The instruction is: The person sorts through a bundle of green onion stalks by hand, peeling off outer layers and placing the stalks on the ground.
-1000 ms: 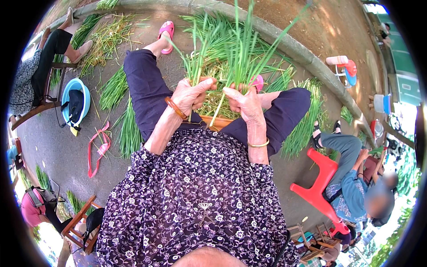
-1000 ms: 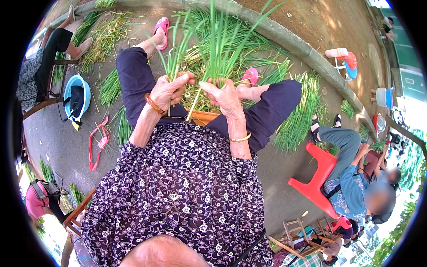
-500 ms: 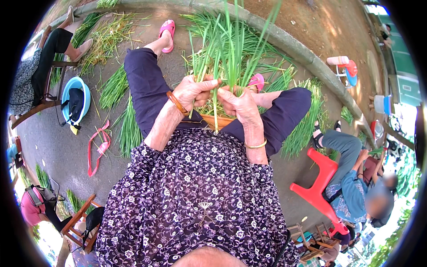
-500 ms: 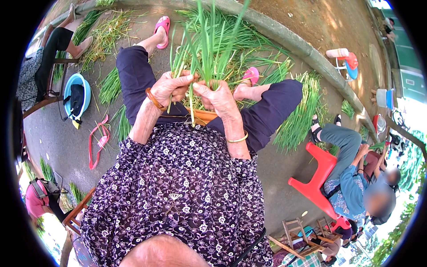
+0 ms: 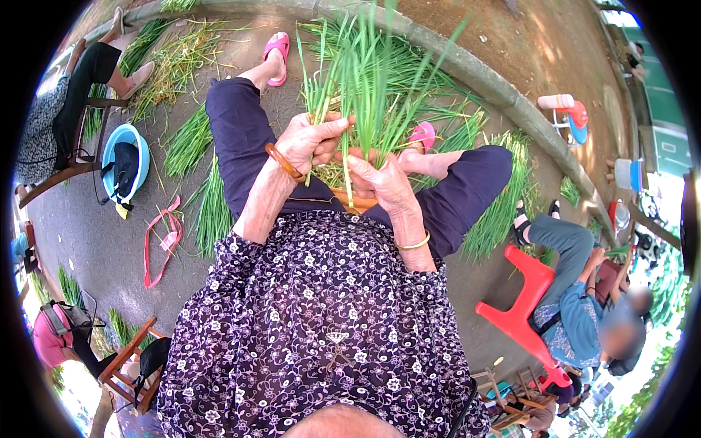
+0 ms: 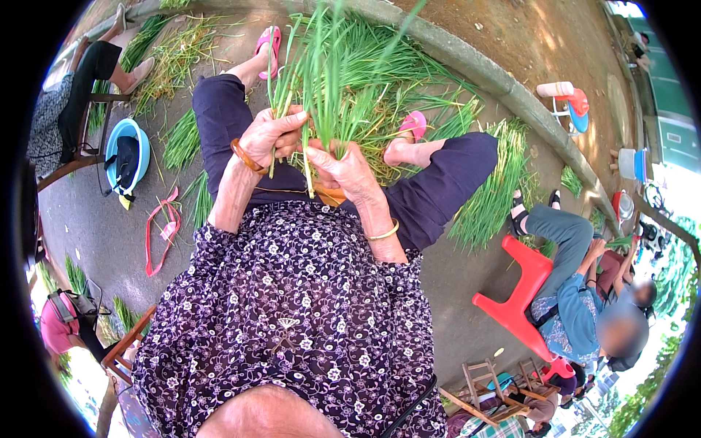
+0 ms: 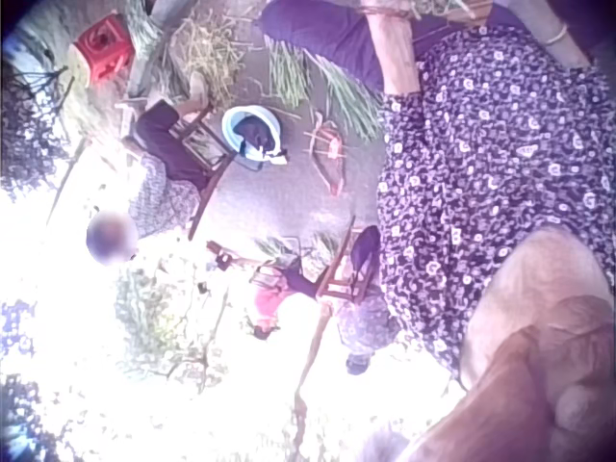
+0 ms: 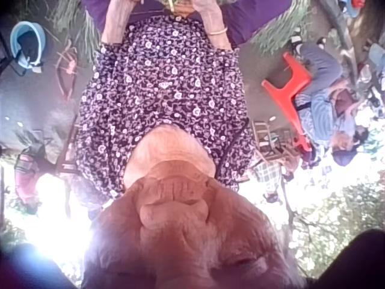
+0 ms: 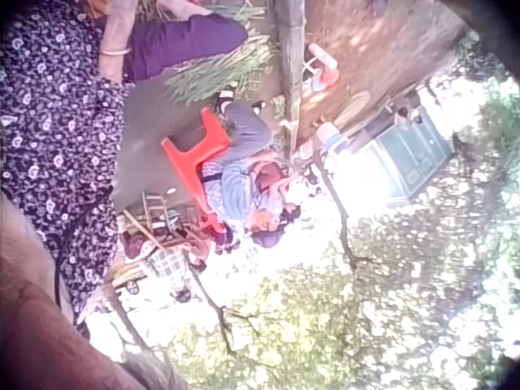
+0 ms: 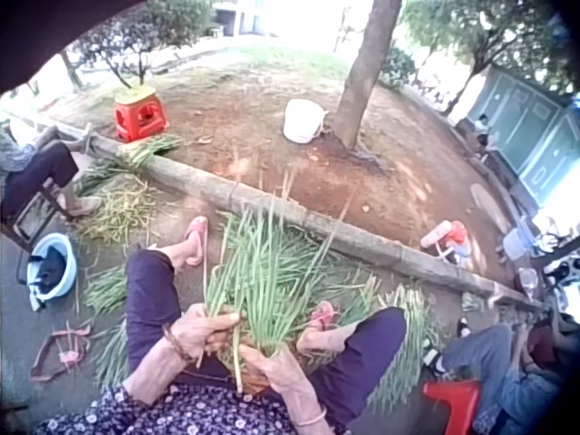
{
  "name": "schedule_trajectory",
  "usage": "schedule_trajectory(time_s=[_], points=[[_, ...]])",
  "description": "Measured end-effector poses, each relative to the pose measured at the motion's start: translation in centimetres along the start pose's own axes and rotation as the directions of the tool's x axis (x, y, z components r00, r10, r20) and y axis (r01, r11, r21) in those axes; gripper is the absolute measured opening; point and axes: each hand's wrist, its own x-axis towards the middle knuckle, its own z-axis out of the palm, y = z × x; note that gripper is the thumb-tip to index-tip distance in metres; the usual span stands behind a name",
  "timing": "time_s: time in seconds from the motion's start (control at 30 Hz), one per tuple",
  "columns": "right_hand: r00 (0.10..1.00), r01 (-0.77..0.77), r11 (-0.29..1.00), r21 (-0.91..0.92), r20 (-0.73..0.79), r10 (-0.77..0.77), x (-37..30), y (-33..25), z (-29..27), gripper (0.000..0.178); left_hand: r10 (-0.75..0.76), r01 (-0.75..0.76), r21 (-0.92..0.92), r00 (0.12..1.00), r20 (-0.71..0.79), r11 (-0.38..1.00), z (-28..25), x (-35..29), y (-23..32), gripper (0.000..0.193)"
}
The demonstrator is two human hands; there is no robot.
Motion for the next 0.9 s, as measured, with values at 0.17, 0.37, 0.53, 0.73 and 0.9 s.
schedule_trajectory(time_s=[0.17,0.37,0.53,0.73,0.9], points=[[0.999,0.037,0.999,-0.007,0.025,-0.036,-0.1,0.0,0.1,0.021,0.004,-0.004,-0.019,1.0,-0.005,1.0,-0.4,0.2,0.4,0.012],[0.995,0.097,0.993,-0.065,-0.021,-0.098,0.0,0.4,0.2,0.016,0.061,-0.061,-0.019,0.998,-0.032,0.998,-1.4,0.9,0.7,0.013],[0.998,0.062,0.987,-0.148,0.039,-0.057,-0.5,0.6,-0.5,0.014,0.205,-0.213,-0.068,0.972,-0.115,0.975,-3.5,1.8,2.2,0.014],[0.97,0.005,0.975,-0.223,-0.235,-0.058,-0.4,1.6,-2.1,0.014,0.277,-0.289,-0.085,0.952,-0.128,0.954,-4.5,1.4,3.5,0.014],[0.986,-0.016,0.999,0.049,-0.165,0.024,0.5,-0.3,-0.1,0.021,0.209,-0.215,-0.052,0.973,-0.096,0.975,-3.3,1.5,1.8,0.015]])
